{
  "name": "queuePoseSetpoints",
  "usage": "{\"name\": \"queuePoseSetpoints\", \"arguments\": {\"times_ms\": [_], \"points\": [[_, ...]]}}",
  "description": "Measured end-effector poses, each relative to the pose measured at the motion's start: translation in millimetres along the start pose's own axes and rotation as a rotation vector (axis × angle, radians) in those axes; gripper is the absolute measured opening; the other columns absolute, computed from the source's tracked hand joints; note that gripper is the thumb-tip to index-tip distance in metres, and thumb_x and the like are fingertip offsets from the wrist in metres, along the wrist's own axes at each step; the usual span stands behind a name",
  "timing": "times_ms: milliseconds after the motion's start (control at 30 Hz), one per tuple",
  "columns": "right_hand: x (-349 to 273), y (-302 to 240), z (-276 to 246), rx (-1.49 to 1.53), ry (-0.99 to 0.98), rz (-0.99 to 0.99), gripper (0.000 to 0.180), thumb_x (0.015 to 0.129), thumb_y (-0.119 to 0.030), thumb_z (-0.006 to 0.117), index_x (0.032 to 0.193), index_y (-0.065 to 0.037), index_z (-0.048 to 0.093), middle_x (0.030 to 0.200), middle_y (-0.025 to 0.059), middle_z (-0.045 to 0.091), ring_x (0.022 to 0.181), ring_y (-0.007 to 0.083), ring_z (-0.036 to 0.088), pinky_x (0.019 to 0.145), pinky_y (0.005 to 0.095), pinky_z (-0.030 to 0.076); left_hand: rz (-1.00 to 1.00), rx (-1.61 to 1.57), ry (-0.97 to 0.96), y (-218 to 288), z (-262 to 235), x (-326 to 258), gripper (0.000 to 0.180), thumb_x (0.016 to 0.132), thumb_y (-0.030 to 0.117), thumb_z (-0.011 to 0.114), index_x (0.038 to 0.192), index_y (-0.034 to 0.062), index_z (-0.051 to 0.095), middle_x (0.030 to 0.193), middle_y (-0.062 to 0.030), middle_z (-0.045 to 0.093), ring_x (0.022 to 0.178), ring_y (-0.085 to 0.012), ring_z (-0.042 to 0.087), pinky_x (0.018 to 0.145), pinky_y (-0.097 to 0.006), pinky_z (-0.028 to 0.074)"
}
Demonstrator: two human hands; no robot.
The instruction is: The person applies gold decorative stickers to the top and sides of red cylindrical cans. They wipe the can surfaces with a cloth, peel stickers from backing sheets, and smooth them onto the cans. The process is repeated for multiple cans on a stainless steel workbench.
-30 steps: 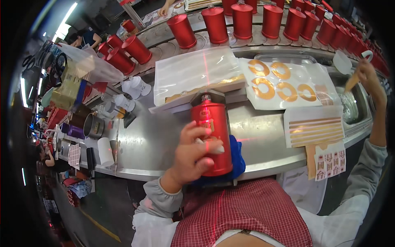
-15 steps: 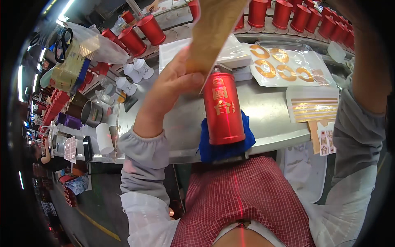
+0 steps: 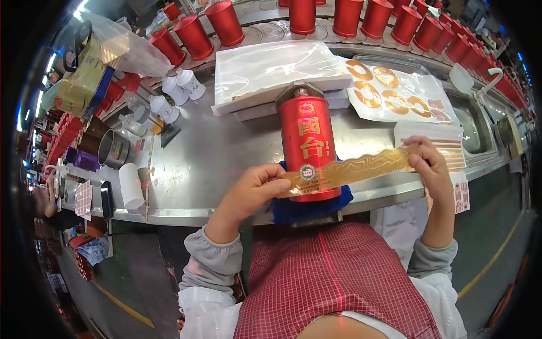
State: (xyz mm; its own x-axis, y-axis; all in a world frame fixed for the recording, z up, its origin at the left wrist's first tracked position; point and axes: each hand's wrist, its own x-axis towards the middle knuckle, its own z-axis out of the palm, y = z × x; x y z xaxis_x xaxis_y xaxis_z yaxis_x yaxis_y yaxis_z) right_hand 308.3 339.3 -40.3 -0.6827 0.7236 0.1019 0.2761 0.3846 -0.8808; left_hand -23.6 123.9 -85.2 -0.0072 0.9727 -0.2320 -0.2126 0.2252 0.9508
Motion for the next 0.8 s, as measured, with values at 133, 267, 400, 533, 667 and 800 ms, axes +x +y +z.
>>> {"name": "queuePoseSetpoints", "arguments": {"times_ms": [133, 267, 400, 533, 667, 800], "points": [[-9, 14, 9, -0.02, 0.01, 0.033, 0.011, 0.088, -0.007, 0.061, 0.082, 0.002, 0.061, 0.115, 0.0096, 0.056, 0.101, 0.0159, 0.053, 0.089, 0.0272, 0.04, 0.024, 0.013, 0.051, -4, 2, 1, 0.018, 0.093, 0.021, 0.064, 0.09, 0.0035, 0.059, 0.083, 0.0009, 0.059, 0.077, -0.0061, 0.053, 0.071, -0.023, 0.044], [-12, 24, 15, -0.065, 0.03, 0.024, 0.012, 0.088, -0.009, 0.063, 0.083, 0.002, 0.061, 0.115, 0.0104, 0.057, 0.1, 0.0173, 0.053, 0.089, 0.027, 0.04, 0.03, 0.052, 0.067, -3, 3, 1, 0.018, 0.093, 0.02, 0.064, 0.09, 0.0037, 0.059, 0.084, 0.0, 0.059, 0.077, -0.007, 0.053, 0.071, -0.024, 0.045], [-10, 30, 21, -0.116, 0.047, 0.004, 0.013, 0.088, -0.009, 0.063, 0.083, 0.003, 0.061, 0.113, 0.0115, 0.056, 0.1, 0.0195, 0.054, 0.09, 0.0282, 0.041, 0.038, 0.07, 0.083, -3, 4, 3, 0.019, 0.095, 0.021, 0.063, 0.089, 0.0036, 0.058, 0.083, 0.0007, 0.058, 0.076, -0.0067, 0.052, 0.07, -0.023, 0.044], [-8, 29, 26, -0.132, 0.051, 0.002, 0.016, 0.088, -0.011, 0.064, 0.083, 0.003, 0.06, 0.112, 0.012, 0.056, 0.1, 0.0207, 0.054, 0.089, 0.029, 0.042, 0.038, 0.043, 0.102, 0, 10, 2, 0.02, 0.095, 0.022, 0.063, 0.089, 0.0037, 0.057, 0.082, 0.0015, 0.056, 0.076, -0.006, 0.05, 0.069, -0.022, 0.043], [-6, 30, 29, -0.156, 0.051, -0.008, 0.017, 0.089, -0.012, 0.065, 0.083, 0.003, 0.06, 0.111, 0.0117, 0.056, 0.099, 0.0209, 0.054, 0.086, 0.0286, 0.043, 0.047, 0.09, 0.119, 0, 11, 1, 0.021, 0.095, 0.023, 0.064, 0.089, 0.0037, 0.057, 0.081, 0.0021, 0.055, 0.076, -0.0053, 0.049, 0.068, -0.022, 0.042], [-7, 34, 30, -0.194, 0.034, 0.006, 0.015, 0.088, -0.011, 0.066, 0.084, 0.003, 0.061, 0.111, 0.0118, 0.056, 0.099, 0.0213, 0.055, 0.083, 0.0286, 0.044, 0.064, 0.132, 0.127, -2, 10, 1, 0.023, 0.094, 0.025, 0.064, 0.089, 0.0036, 0.057, 0.081, 0.0024, 0.054, 0.075, -0.0052, 0.048, 0.067, -0.021, 0.041]]}}
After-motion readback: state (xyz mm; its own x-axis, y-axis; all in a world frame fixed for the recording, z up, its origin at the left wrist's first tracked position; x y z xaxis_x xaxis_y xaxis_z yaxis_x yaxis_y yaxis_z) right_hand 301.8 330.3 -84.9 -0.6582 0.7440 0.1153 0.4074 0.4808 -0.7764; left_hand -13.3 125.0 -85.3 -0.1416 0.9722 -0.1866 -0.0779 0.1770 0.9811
